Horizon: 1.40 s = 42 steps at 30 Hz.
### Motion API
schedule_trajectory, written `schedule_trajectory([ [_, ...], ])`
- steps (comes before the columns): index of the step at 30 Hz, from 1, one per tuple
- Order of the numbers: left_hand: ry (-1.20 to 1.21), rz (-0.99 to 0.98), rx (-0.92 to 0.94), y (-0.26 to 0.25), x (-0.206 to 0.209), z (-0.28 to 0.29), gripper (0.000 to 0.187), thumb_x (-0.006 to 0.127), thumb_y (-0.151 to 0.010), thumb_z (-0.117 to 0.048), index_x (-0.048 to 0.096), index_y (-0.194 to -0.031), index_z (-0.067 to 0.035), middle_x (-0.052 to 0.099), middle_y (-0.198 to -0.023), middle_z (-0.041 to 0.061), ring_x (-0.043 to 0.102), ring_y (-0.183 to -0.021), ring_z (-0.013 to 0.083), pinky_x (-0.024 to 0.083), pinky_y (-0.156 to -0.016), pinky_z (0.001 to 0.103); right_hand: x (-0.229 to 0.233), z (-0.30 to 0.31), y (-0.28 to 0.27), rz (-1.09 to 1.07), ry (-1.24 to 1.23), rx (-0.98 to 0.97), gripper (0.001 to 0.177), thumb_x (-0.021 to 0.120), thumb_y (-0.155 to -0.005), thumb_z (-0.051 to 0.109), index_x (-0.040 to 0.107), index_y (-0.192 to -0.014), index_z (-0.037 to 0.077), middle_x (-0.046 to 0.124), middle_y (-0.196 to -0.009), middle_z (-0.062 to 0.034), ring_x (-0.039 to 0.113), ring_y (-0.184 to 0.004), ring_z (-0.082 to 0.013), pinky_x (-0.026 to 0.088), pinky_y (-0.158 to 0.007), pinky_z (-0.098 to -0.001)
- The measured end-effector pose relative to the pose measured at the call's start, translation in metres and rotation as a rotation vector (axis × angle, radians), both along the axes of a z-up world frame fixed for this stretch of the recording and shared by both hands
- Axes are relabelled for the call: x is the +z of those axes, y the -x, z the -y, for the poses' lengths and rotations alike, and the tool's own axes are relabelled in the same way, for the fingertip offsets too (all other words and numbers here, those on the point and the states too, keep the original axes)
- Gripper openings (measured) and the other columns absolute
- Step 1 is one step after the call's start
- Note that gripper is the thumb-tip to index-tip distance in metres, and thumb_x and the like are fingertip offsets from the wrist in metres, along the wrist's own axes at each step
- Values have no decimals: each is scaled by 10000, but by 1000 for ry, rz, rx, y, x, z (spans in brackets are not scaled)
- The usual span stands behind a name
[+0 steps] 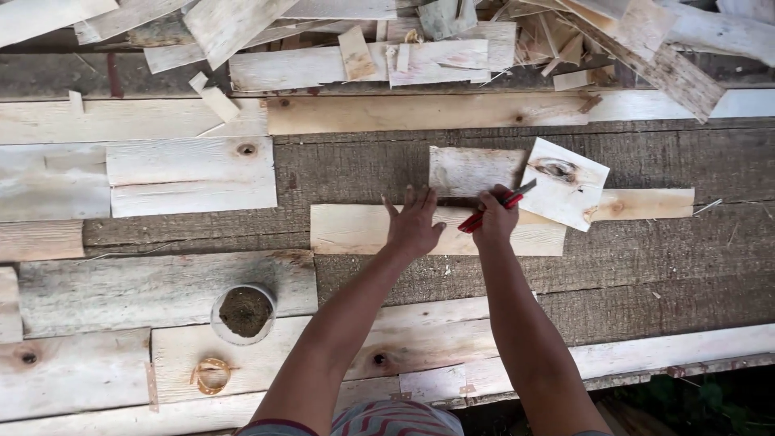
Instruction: Using a utility knife to score and cut thin wooden boards in a workshop environment.
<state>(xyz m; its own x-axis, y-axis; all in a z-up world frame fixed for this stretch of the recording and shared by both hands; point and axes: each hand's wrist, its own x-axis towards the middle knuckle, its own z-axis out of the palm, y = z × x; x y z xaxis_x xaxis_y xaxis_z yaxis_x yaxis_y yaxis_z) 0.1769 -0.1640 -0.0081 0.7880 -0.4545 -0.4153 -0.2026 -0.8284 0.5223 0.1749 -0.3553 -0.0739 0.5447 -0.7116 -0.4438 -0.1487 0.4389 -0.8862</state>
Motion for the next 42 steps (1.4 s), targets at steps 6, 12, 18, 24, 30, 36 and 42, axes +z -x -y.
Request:
schedule_trajectory([
  [6,48,22,-128,-1,-14,34,787,540,-987,-514,220,-1646,-226,236,-1718,16,141,-1593,353,35,-1166,837,16,50,6,14,-65,-125,401,700,-832,-79,576,-1133,155,598,-835,-8,565,-617,-153,493,-606,-328],
  [12,-99,-46,-91,3,69,-45,892,634,-941,-525,220,-1651,-177,214,-1725,100,91,-1598,385,33,-1169,816,56,29,25,-180,228,448,387,700,-912,6,568,-1276,24,684,-906,-159,669,-600,-185,624,-555,-319],
  [18,-368,8,-194,30,24,-105,1108,812,-795,-471,165,-1662,-231,105,-1750,59,-19,-1596,400,-11,-1127,872,102,-37,51,-584,1029,1505,1002,945,-683,329,419,-1533,396,293,-1661,-108,589,-1271,-463,505,-1088,-593],
  [24,-303,74,-46,32,-2,-120,1071,829,-798,-434,223,-1649,-201,165,-1736,89,65,-1596,375,-5,-1122,877,97,-35,52,-478,1202,1507,968,920,-695,279,446,-1538,336,336,-1602,-147,613,-1216,-499,560,-987,-630],
  [30,-303,180,-109,24,-5,-120,970,807,-817,-428,304,-1615,-203,269,-1654,112,149,-1569,351,34,-1159,853,78,-3,2,-253,1492,1199,549,767,-913,242,575,-1426,206,474,-1529,-101,659,-1142,-454,619,-829,-594],
  [36,-338,99,-300,13,35,-106,1065,759,-857,-483,108,-1672,-268,84,-1738,109,1,-1599,367,-11,-1134,869,89,8,-39,-372,1424,1359,570,685,-953,243,498,-1491,264,308,-1669,-48,678,-1081,-492,592,-857,-633],
  [42,-276,87,-389,7,27,-41,1173,787,-805,-585,70,-1674,-260,57,-1746,109,-45,-1602,359,-25,-1154,848,75,15,-40,-461,1399,1310,657,710,-923,336,455,-1527,301,298,-1679,32,679,-1126,-430,597,-874,-603],
])
